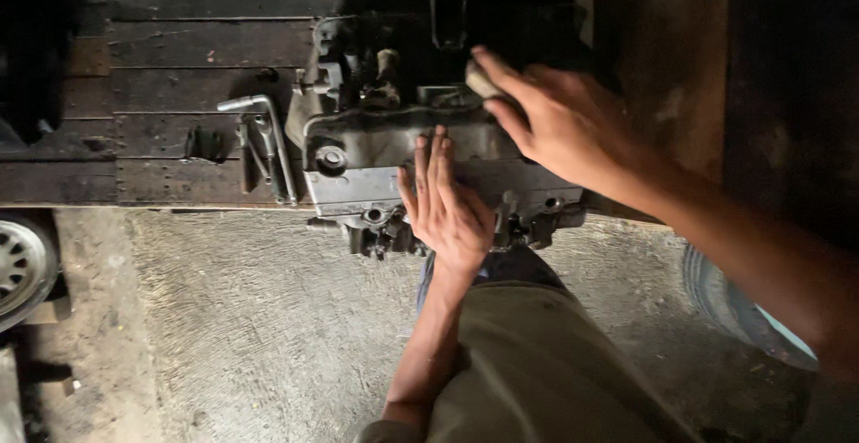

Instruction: The person scrubs the top surface of a metal engine block with a wire brush, holding the block steady with the other hand. They then use a hammer to tap around the bolt holes and other areas of the engine block.

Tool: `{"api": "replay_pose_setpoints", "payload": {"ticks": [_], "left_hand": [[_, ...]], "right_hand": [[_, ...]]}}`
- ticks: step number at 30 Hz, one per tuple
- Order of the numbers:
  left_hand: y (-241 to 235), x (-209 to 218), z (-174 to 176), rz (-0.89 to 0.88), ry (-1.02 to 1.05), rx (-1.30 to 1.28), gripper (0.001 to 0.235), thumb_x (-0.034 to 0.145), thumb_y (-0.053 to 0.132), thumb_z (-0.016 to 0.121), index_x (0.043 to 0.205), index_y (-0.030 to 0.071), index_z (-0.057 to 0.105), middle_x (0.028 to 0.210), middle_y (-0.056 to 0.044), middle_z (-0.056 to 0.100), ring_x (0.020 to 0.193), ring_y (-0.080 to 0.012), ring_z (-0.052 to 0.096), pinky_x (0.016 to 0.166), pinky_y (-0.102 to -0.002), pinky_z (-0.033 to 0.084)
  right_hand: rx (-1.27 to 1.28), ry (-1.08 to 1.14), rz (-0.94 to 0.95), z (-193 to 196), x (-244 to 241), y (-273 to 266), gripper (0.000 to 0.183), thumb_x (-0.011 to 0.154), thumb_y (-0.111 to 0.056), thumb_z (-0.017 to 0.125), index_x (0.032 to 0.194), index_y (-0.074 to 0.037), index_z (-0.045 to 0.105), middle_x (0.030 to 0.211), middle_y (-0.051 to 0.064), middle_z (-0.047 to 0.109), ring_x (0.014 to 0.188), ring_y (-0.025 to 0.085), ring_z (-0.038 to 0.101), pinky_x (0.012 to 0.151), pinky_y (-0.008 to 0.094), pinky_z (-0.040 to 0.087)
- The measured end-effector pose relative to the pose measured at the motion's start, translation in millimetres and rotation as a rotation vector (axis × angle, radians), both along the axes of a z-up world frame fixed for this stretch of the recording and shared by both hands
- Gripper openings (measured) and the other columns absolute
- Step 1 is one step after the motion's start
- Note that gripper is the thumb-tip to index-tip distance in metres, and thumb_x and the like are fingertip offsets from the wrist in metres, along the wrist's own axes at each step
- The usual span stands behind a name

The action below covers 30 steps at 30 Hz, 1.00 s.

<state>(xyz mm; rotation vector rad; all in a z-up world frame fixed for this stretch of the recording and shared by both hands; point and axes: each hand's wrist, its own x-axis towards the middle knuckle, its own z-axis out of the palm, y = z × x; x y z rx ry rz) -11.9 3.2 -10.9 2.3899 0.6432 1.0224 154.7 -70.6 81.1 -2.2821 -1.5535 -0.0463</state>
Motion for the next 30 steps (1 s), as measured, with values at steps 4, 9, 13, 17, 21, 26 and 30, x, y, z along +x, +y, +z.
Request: {"api": "replay_pose_setpoints", "payload": {"ticks": [4,9,13,17,21,26,30], "left_hand": [[-0.5,4.3,0.4,0.022,-0.016,0.0,0.047,0.097,0.003,0.044,0.144,-0.003,0.051,0.152,-0.015,0.057,0.149,-0.0362,0.048,0.13,-0.056,0.024],[-0.8,1.5,8.3,-0.001,0.004,-0.032,0.042,0.101,0.007,0.048,0.141,-0.001,0.053,0.152,-0.014,0.057,0.15,-0.0345,0.046,0.129,-0.056,0.024],[2.9,-6.3,10.1,-0.095,-0.042,-0.139,0.042,0.1,0.008,0.05,0.141,-0.001,0.052,0.153,-0.016,0.055,0.153,-0.0357,0.043,0.132,-0.059,0.02],[12.5,-28.8,4.7,-0.181,-0.307,-0.299,0.048,0.103,0.009,0.049,0.149,-0.001,0.043,0.154,-0.02,0.052,0.153,-0.0378,0.045,0.13,-0.055,0.032],[36.1,-44.9,-9.2,-0.036,-0.361,-0.19,0.055,0.102,0.015,0.052,0.153,0.004,0.036,0.155,-0.022,0.047,0.149,-0.0377,0.048,0.129,-0.057,0.042],[77.3,-63.2,0.8,0.108,-0.104,-0.193,0.081,0.1,0.042,0.064,0.158,0.002,0.026,0.161,-0.027,0.032,0.155,-0.0445,0.034,0.13,-0.066,0.03],[122.2,-55.7,6.3,0.062,0.098,-0.139,0.108,0.088,0.055,0.077,0.159,-0.005,0.021,0.157,-0.033,0.037,0.147,-0.0501,0.04,0.117,-0.068,0.036]], "right_hand": [[-0.221,0.455,-0.275,10.9,-6.2,-35.4,0.069,0.111,-0.023,0.054,0.168,-0.008,0.018,0.099,0.016,0.072,0.072,0.024,0.074,0.062,0.032,0.062],[-0.077,0.591,-0.307,18.7,-11.5,-67.1,0.073,0.103,-0.022,0.054,0.165,-0.007,0.017,0.106,0.018,0.069,0.068,0.026,0.071,0.063,0.038,0.061],[0.099,0.271,-0.255,-14.6,-19.3,-74.2,0.059,0.118,-0.019,0.05,0.166,-0.01,0.017,0.137,0.028,0.058,0.114,0.032,0.065,0.096,0.042,0.058],[0.16,0.861,-0.514,-20.7,-35.5,-68.0,0.067,0.104,-0.019,0.049,0.167,-0.012,0.026,0.129,0.017,0.069,0.093,0.029,0.067,0.088,0.039,0.057],[0.194,0.749,-0.491,-19.9,-43.1,-67.5,0.063,0.104,-0.02,0.056,0.163,-0.014,0.035,0.143,0.017,0.063,0.126,0.027,0.063,0.111,0.036,0.045],[0.386,0.671,-0.418,-29.2,-60.3,-56.6,0.062,0.106,-0.021,0.061,0.163,-0.008,0.039,0.154,0.022,0.059,0.138,0.031,0.058,0.116,0.041,0.042],[0.197,0.62,-0.66,-29.4,-80.6,-36.3,0.063,0.104,-0.024,0.061,0.163,-0.013,0.039,0.133,0.022,0.065,0.115,0.031,0.068,0.099,0.042,0.056]]}}
